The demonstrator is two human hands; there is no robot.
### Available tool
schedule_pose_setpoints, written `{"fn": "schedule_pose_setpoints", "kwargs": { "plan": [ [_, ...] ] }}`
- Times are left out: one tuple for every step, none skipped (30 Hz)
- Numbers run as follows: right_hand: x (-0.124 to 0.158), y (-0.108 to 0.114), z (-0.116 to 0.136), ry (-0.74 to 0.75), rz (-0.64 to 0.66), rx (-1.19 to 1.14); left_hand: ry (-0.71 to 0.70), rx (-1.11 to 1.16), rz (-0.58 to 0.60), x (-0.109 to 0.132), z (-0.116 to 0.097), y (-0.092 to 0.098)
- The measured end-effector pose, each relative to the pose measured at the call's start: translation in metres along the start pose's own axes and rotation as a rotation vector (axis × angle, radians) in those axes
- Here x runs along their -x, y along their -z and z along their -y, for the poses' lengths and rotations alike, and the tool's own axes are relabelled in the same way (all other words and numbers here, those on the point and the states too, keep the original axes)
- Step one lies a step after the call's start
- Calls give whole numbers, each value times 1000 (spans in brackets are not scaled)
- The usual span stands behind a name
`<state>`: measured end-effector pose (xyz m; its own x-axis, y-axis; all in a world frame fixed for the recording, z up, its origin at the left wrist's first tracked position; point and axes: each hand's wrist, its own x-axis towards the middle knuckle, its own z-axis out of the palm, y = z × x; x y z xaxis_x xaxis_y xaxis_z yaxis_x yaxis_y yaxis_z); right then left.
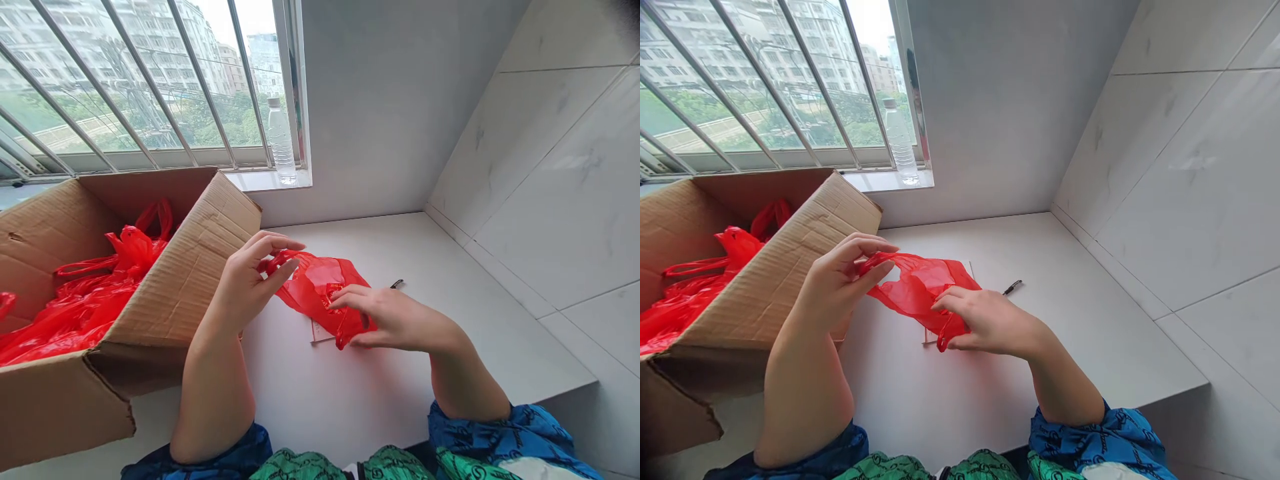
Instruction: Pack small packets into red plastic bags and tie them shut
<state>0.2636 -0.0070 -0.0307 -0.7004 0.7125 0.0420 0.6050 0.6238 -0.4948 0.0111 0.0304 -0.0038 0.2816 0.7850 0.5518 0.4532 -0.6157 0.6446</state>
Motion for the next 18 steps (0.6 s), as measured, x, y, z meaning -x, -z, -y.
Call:
{"fn": "schedule_pose_setpoints", "kwargs": {
  "plan": [
    [1, -5, 3, -7, 43, 33, -4, -27, 20, 1, 1, 1],
    [1, -9, 5, -40, 73, 72, 2, -62, 42, 2, 2, 3],
    [0, -13, 6, -89, 89, 109, 17, -108, 67, 3, 3, 5],
    [-1, -16, 7, -137, 90, 135, 39, -165, 92, 6, 4, 7],
    [-3, -16, 6, -168, 75, 145, 68, -232, 115, 9, 6, 9],
    [-3, -15, 5, -176, 43, 138, 109, -306, 138, 12, 7, 11],
    [-3, -11, 2, -163, 3, 113, 160, -378, 161, 16, 8, 14],
    [-2, -5, -2, -133, -43, 69, 219, -440, 185, 20, 8, 18],
    [1, 3, -7, -96, -91, 6, 277, -482, 206, 24, 8, 21],
    [4, 11, -12, -56, -135, -71, 326, -497, 222, 27, 7, 25],
    [7, 19, -18, -17, -181, -157, 355, -485, 231, 29, 5, 28],
    [11, 26, -24, 17, -228, -245, 362, -446, 228, 31, 3, 30],
    [13, 32, -30, 45, -279, -334, 347, -388, 206, 32, 0, 32],
    [15, 37, -35, 71, -341, -429, 315, -314, 167, 31, -3, 33],
    [16, 40, -40, 95, -408, -539, 274, -227, 102, 30, -6, 32],
    [16, 41, -44, 125, -477, -663, 225, -124, 9, 28, -8, 31],
    [15, 41, -46, 161, -542, -797, 175, -8, -101, 25, -10, 28],
    [14, 41, -48, 205, -600, -929, 123, 115, -220, 22, -12, 25]
  ]
}}
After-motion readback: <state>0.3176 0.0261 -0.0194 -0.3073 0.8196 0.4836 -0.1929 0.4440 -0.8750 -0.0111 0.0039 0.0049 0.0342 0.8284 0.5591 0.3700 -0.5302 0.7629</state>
